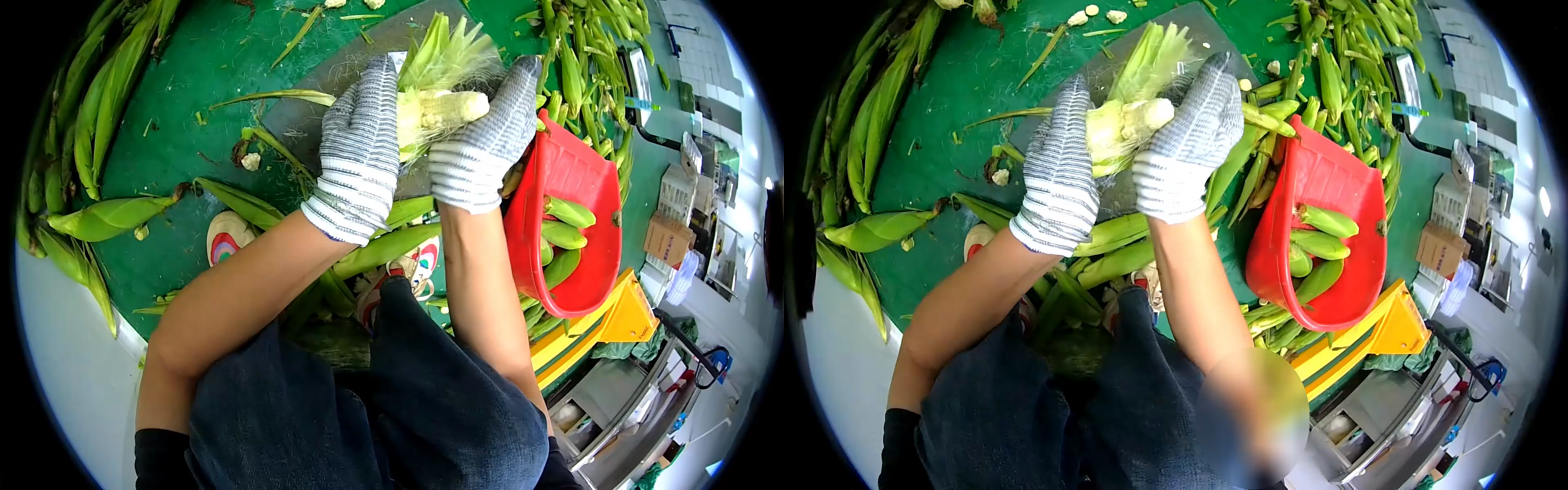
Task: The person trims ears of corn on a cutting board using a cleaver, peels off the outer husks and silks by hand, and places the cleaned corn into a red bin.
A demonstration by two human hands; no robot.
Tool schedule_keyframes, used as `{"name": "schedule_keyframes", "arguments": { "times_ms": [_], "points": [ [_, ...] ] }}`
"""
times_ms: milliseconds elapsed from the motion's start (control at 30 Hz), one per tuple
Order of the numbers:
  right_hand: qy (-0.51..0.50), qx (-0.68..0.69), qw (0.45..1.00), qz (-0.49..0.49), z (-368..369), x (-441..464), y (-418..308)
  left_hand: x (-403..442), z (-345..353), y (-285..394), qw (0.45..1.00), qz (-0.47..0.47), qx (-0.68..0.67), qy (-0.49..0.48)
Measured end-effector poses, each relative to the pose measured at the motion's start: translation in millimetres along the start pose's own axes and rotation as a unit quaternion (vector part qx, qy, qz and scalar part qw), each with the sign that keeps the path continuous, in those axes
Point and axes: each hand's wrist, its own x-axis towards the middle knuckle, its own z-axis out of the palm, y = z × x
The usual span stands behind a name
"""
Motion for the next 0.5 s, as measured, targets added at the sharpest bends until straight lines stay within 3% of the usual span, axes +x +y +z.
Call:
{"name": "schedule_keyframes", "arguments": {
  "times_ms": [67, 100, 133, 167, 200, 233, 333, 467, 500],
  "points": [
    [-0.01, 0.143, 0.981, 0.133, -0.3, 9.2, -6.5, 2.7, -1.6, 6.5, 0.997, -0.066, -0.023, 0.025],
    [-0.012, 0.242, 0.944, 0.222, -0.5, 12.3, -6.7, 5.7, -6.1, 16.3, 0.994, -0.096, -0.026, 0.047],
    [0.023, 0.231, 0.934, 0.27, 0.1, 13.5, -8.0, 9.8, -14.0, 26.0, 0.989, -0.127, -0.027, 0.07],
    [0.059, 0.219, 0.92, 0.319, 1.1, 13.1, -9.0, 19.7, -28.7, 35.8, 0.97, -0.207, -0.117, 0.052],
    [0.095, 0.208, 0.9, 0.371, 0.8, 10.8, -7.2, 25.5, -42.4, 36.5, 0.964, -0.214, -0.035, 0.153],
    [0.103, 0.188, 0.882, 0.419, -6.9, 15.0, 16.9, 30.2, -56.1, 30.3, 0.955, -0.233, -0.06, 0.174],
    [0.036, 0.272, 0.842, 0.464, -28.6, 6.4, 72.0, 42.8, -95.6, 13.8, 0.944, -0.248, -0.044, 0.211],
    [0.087, 0.18, 0.854, 0.48, -23.3, 2.2, 50.7, 33.5, -102.2, 29.7, 0.942, -0.234, 0.044, 0.237],
    [0.092, 0.227, 0.834, 0.495, -28.2, 5.3, 40.3, 31.1, -102.7, 34.6, 0.942, -0.222, 0.055, 0.244]
  ]
}}
